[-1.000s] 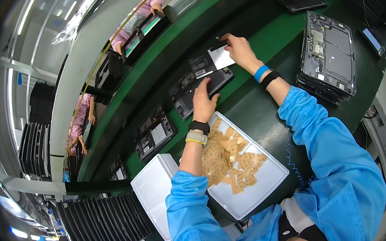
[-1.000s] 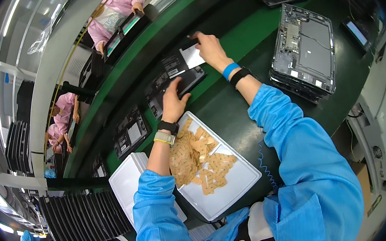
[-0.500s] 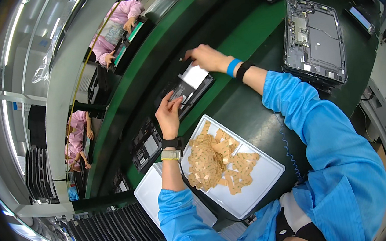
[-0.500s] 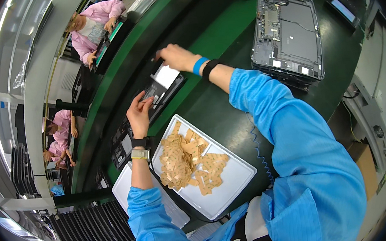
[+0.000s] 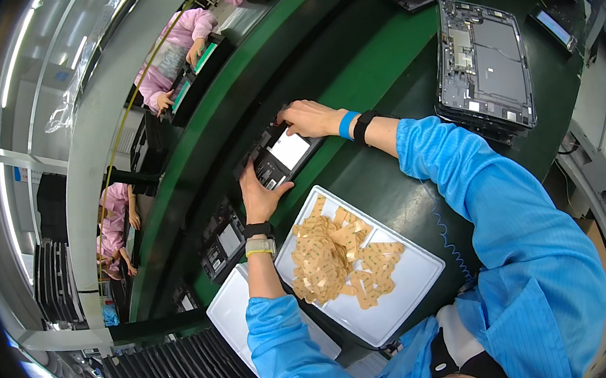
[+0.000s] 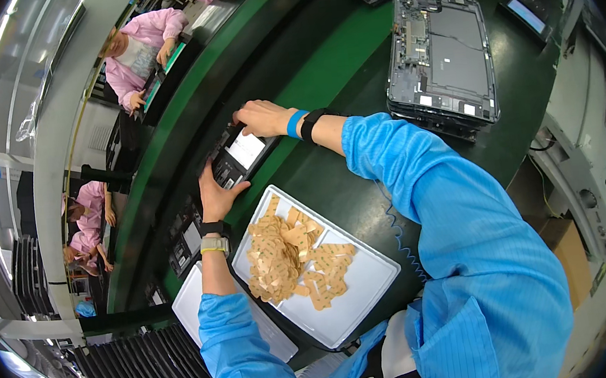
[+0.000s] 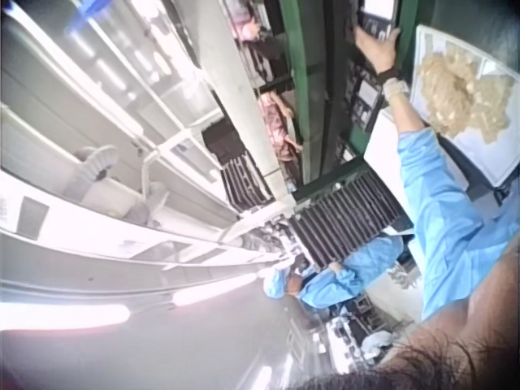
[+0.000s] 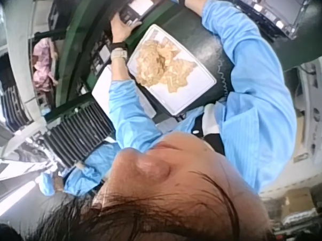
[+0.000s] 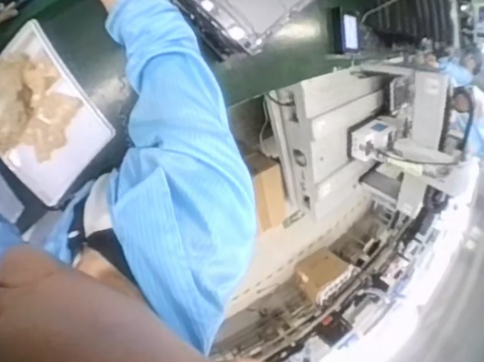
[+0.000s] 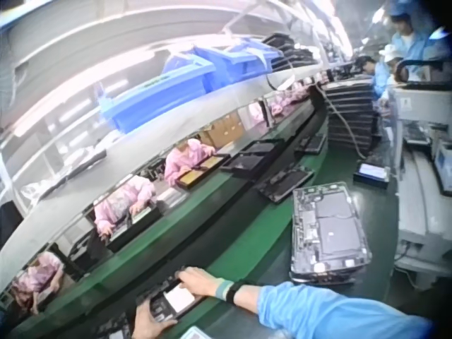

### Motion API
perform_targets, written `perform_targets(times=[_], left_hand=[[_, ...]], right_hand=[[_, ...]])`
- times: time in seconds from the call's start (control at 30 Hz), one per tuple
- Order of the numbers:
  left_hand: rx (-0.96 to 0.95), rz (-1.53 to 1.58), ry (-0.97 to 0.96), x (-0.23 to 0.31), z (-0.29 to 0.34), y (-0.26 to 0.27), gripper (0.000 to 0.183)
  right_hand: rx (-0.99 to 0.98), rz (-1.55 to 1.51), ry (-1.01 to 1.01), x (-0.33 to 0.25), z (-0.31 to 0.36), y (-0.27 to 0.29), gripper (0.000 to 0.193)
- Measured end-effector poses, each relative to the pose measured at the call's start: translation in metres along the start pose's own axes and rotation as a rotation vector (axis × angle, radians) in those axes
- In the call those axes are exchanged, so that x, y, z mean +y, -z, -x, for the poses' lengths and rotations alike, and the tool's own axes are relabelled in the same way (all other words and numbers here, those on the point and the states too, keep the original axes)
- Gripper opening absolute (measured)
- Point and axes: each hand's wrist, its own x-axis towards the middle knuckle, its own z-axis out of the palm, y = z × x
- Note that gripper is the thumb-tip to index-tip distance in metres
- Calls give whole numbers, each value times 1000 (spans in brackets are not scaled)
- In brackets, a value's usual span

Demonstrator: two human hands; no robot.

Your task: The person assembles electronic devices by applying adhesive strips to tablet batteries and installing the batteries into tablet chassis by hand.

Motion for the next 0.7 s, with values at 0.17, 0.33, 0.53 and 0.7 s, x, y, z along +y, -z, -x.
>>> perform_targets(times=[0.17,0.33,0.53,0.7], left_hand=[[-38,-51,66,-6,-3,10,124],[-145,-110,90,4,-14,19,111],[-123,-240,90,-8,-7,26,113],[-209,-303,24,-40,-1,0,118]], right_hand=[[-173,205,243,-8,6,5,90],[-184,228,371,5,5,4,110],[-264,158,370,-4,-8,1,109],[-233,321,416,0,12,-1,109]])
